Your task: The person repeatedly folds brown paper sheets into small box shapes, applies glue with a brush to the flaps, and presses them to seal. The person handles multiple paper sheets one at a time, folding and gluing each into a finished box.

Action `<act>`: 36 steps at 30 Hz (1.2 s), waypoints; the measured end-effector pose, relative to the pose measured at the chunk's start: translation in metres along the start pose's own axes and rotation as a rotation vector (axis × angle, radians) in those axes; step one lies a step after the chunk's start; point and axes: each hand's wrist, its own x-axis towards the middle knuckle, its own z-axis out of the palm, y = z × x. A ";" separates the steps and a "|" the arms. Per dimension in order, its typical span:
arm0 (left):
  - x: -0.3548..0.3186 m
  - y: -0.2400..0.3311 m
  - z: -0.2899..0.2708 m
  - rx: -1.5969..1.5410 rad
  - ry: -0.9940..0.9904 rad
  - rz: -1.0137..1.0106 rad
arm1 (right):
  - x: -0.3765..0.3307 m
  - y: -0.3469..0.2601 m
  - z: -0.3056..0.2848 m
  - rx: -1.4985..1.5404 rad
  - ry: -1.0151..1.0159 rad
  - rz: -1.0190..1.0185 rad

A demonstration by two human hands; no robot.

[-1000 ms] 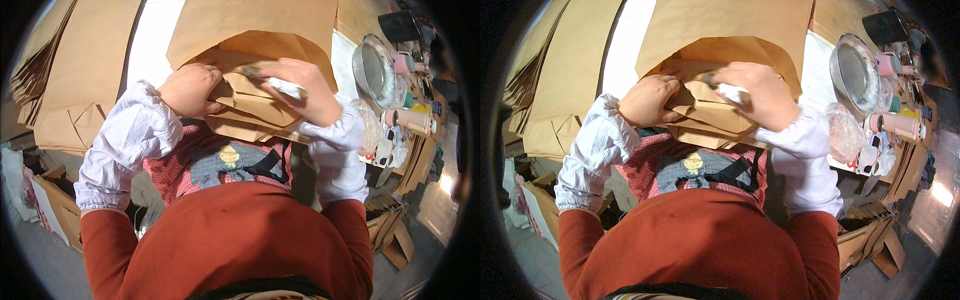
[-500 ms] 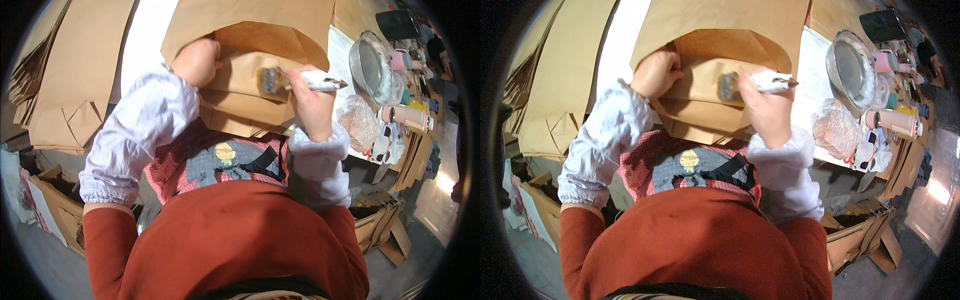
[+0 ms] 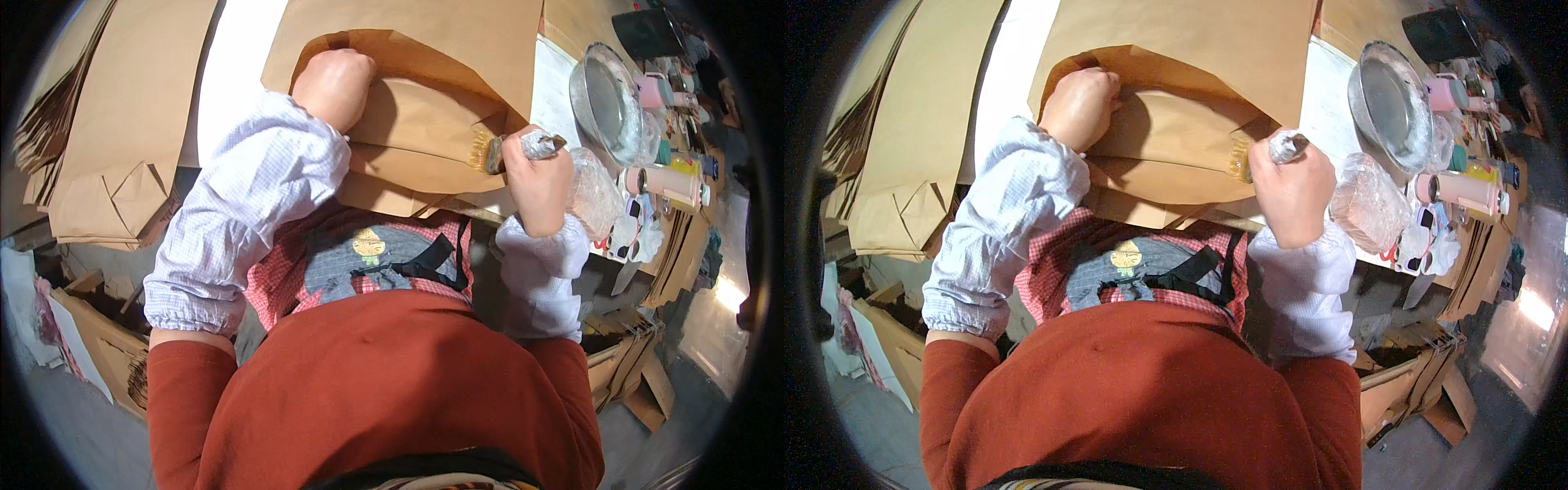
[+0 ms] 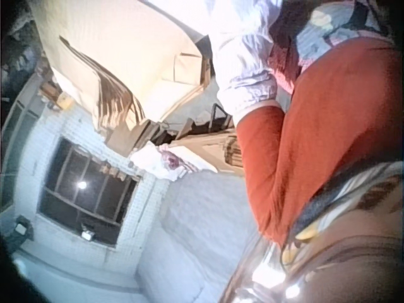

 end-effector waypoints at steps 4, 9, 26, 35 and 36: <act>-0.001 0.018 -0.001 0.276 -0.047 0.141 | 0.007 0.002 -0.006 0.471 -0.041 0.013; 0.000 0.033 -0.005 0.371 -0.104 0.141 | 0.050 0.004 0.037 1.517 0.259 0.153; -0.037 -0.018 0.050 0.142 0.138 -0.099 | 0.060 0.035 0.114 2.175 -0.335 0.144; -0.014 -0.044 0.011 -0.252 0.217 -0.211 | 0.064 0.036 0.110 2.107 -0.348 0.152; -0.008 -0.046 0.008 -0.239 0.213 -0.137 | 0.066 0.035 0.109 2.110 -0.365 0.135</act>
